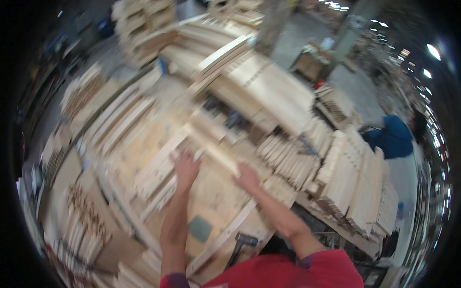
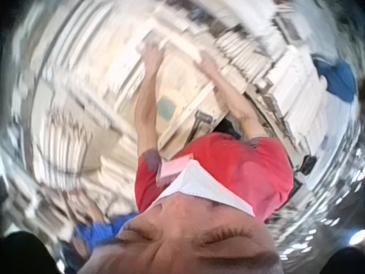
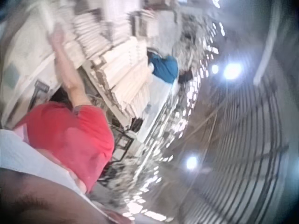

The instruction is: The person assembles wooden chair frames on a workbench in a factory setting. They pick up pre-drilled wooden slats and legs, align them into a rectangular frame, and use a hammer to tap the joints together. The person repeatedly constructs frames and stacks them on the table.

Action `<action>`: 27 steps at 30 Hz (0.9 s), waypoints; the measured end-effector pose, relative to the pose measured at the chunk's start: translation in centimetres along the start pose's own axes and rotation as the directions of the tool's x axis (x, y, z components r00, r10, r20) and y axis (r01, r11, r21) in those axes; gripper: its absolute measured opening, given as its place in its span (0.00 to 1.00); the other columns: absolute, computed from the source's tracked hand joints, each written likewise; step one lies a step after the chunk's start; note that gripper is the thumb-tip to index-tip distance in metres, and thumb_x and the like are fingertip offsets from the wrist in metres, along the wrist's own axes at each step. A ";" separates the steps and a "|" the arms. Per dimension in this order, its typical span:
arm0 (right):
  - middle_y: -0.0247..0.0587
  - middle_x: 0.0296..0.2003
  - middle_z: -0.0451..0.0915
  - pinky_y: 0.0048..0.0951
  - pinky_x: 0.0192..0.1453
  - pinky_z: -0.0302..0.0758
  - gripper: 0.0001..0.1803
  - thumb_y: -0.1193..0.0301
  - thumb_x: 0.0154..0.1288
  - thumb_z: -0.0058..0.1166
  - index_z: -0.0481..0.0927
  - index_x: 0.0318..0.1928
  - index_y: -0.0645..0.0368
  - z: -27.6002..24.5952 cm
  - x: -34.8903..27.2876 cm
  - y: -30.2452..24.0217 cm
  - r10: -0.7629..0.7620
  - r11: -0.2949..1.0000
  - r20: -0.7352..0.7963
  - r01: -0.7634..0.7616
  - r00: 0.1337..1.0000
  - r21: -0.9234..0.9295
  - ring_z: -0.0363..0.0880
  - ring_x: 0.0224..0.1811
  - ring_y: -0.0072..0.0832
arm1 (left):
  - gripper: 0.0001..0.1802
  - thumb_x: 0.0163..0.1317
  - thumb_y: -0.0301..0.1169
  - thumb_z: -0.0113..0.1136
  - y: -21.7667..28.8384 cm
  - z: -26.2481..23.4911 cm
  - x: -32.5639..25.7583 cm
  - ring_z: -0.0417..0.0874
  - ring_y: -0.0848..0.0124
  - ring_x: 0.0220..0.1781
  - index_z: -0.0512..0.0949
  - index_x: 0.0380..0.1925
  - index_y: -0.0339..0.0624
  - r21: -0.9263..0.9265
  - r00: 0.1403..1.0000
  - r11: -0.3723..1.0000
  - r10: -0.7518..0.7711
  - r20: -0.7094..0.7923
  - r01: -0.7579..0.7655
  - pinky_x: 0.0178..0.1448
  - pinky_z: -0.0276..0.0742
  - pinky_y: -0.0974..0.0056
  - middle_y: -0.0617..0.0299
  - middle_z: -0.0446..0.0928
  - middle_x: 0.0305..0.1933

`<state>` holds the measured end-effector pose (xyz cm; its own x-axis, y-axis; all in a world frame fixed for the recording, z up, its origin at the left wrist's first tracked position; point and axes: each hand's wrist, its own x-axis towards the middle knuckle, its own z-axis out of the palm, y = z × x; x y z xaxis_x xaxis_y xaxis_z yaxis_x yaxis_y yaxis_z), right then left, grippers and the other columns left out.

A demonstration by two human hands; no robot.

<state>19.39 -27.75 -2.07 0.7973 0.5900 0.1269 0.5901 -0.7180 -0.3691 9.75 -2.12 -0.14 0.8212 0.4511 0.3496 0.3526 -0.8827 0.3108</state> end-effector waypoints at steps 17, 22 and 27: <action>0.49 0.53 0.77 0.45 0.60 0.78 0.33 0.60 0.60 0.64 0.72 0.62 0.62 -1.5 0.0 -2.3 -0.127 0.981 0.088 0.112 0.988 0.159 0.76 0.59 0.46 | 0.20 0.63 0.44 0.61 0.6 -2.1 0.1 0.66 0.52 0.72 0.84 0.41 0.36 0.060 0.986 0.997 -0.049 0.159 0.040 0.81 0.36 0.26 0.56 0.82 0.54; 0.49 0.53 0.77 0.44 0.60 0.79 0.34 0.62 0.58 0.65 0.72 0.63 0.63 -1.7 -0.3 -2.7 -0.104 0.978 0.104 0.083 0.989 0.194 0.76 0.58 0.46 | 0.22 0.65 0.44 0.61 1.0 -2.0 0.3 0.66 0.52 0.74 0.84 0.45 0.34 0.048 0.979 0.997 -0.075 0.188 0.067 0.81 0.36 0.27 0.53 0.79 0.60; 0.51 0.60 0.77 0.45 0.67 0.74 0.34 0.58 0.61 0.63 0.74 0.65 0.62 -0.2 0.2 -2.7 -0.025 0.982 0.124 0.001 0.992 0.187 0.75 0.62 0.49 | 0.27 0.71 0.43 0.55 -2.6 -2.7 -0.1 0.62 0.45 0.77 0.78 0.59 0.29 -0.204 0.996 0.979 -0.047 -0.074 0.031 0.81 0.43 0.32 0.37 0.66 0.73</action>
<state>17.93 -25.76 -0.85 0.7607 0.6487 0.0208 0.5569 -0.6359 -0.5344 7.54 0.48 1.37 0.7682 0.5003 0.3995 0.2787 -0.8231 0.4949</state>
